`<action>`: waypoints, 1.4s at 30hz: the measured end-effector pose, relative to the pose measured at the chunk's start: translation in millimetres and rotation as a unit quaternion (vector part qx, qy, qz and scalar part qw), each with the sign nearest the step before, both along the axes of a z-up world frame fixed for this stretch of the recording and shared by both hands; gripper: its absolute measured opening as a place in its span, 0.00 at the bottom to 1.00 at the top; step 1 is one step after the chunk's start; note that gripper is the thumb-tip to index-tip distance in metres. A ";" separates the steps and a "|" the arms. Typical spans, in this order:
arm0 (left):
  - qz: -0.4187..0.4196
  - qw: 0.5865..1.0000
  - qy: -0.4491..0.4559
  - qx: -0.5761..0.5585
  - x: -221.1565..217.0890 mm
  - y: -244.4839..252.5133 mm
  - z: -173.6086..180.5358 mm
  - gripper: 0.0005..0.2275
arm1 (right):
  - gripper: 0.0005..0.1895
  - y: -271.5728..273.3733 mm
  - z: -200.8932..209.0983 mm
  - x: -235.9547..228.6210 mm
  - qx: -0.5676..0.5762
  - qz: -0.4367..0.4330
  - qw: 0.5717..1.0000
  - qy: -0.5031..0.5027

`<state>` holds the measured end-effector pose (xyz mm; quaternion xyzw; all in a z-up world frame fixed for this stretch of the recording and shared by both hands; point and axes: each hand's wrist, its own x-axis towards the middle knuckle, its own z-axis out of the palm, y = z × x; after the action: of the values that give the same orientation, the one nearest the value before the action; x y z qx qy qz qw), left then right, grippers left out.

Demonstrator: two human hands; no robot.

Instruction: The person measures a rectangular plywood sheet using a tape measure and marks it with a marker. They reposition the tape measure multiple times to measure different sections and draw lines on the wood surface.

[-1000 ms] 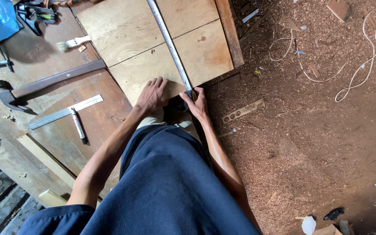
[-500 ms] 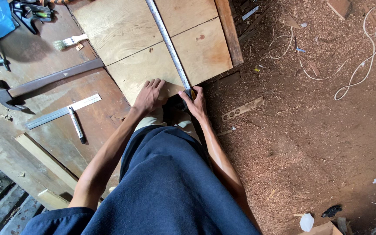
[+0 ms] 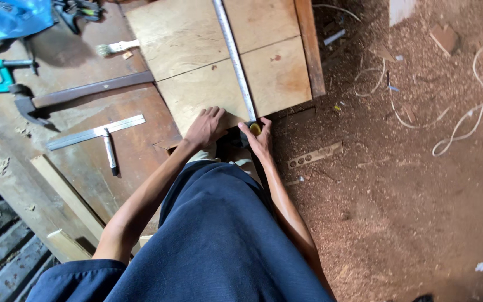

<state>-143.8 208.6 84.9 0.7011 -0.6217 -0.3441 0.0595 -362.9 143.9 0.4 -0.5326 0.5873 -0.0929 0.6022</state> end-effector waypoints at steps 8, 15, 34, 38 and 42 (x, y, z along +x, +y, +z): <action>0.087 0.994 0.063 -0.035 -3.7 24.4 5.1 0.16 | 0.42 4.2 -27.3 -1.5 -0.037 -0.030 0.995 -0.091; 0.324 0.929 0.067 -0.163 43.0 41.2 59.5 0.09 | 0.36 -12.4 84.6 32.4 -0.328 0.066 0.939 0.082; 0.526 0.753 -0.076 -0.389 335.5 95.8 86.2 0.20 | 0.28 -17.5 95.8 537.2 -0.217 0.427 0.828 -0.292; 0.571 0.693 0.018 -0.439 303.3 93.5 132.8 0.16 | 0.27 -21.2 138.6 516.2 0.028 0.320 0.868 -0.378; 0.612 0.645 -0.058 -0.454 269.6 80.7 194.4 0.11 | 0.21 -39.7 211.2 456.0 -0.018 0.276 0.851 -0.446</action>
<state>125.8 289.3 279.3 0.8255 -0.1319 0.1378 0.5312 93.2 104.3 211.6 -0.5850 0.0826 -0.1605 0.7907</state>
